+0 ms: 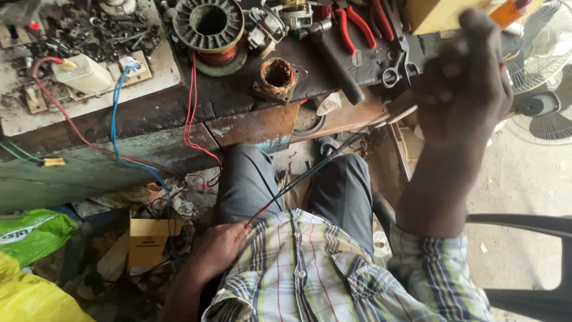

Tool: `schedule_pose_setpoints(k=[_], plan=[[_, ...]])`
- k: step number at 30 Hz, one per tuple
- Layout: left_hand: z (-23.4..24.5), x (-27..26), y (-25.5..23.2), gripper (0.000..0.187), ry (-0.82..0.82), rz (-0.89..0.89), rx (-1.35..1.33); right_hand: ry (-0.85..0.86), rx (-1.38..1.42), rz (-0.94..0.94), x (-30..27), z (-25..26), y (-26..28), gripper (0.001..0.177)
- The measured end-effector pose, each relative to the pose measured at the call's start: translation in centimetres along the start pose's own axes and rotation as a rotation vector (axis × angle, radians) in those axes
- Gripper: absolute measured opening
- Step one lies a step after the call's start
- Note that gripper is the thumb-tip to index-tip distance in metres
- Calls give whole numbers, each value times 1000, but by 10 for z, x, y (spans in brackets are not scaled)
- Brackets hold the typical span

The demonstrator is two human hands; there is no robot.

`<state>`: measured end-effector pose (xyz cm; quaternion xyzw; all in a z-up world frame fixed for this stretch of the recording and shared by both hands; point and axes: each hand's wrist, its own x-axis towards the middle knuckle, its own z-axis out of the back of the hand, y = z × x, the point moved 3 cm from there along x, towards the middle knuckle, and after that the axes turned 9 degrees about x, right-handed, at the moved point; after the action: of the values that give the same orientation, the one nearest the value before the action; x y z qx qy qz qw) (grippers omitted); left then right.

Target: The person sits cross-legged and works on a motor stator, using a small metal tool to adjust the copper windings. They then strip the ends of blue wires and connect them to the stator terminals. Finally, they use a lit match to heat the wire connections.

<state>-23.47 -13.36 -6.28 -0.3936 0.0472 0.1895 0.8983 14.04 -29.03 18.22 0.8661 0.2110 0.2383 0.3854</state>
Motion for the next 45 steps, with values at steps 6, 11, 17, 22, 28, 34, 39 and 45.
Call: schedule_pose_setpoints(k=[6, 11, 17, 22, 28, 34, 39, 45], plan=[[-3, 5, 45, 30, -32, 70, 135, -503, 146, 30, -45, 161, -46, 45], [-9, 14, 94, 29, -32, 161, 188, -725, 186, -38, -108, 210, -97, 42], [0, 16, 119, 26, 27, 304, 344, -562, 179, -204, -141, 145, -116, 46], [3, 10, 103, 25, 78, 337, 335, -379, 160, -360, -140, 106, -113, 50], [38, 9, 50, 33, -51, 204, 205, -429, 18, -452, -138, 86, -119, 54], [74, 47, -50, 27, -191, -213, -117, -228, 13, -503, -132, 56, -138, 54], [86, 86, -116, 29, -314, -535, -187, -202, 6, -642, -132, 29, -162, 49], [87, 92, -122, 31, -255, -531, -240, -46, -47, -614, -121, 25, -163, 50]])
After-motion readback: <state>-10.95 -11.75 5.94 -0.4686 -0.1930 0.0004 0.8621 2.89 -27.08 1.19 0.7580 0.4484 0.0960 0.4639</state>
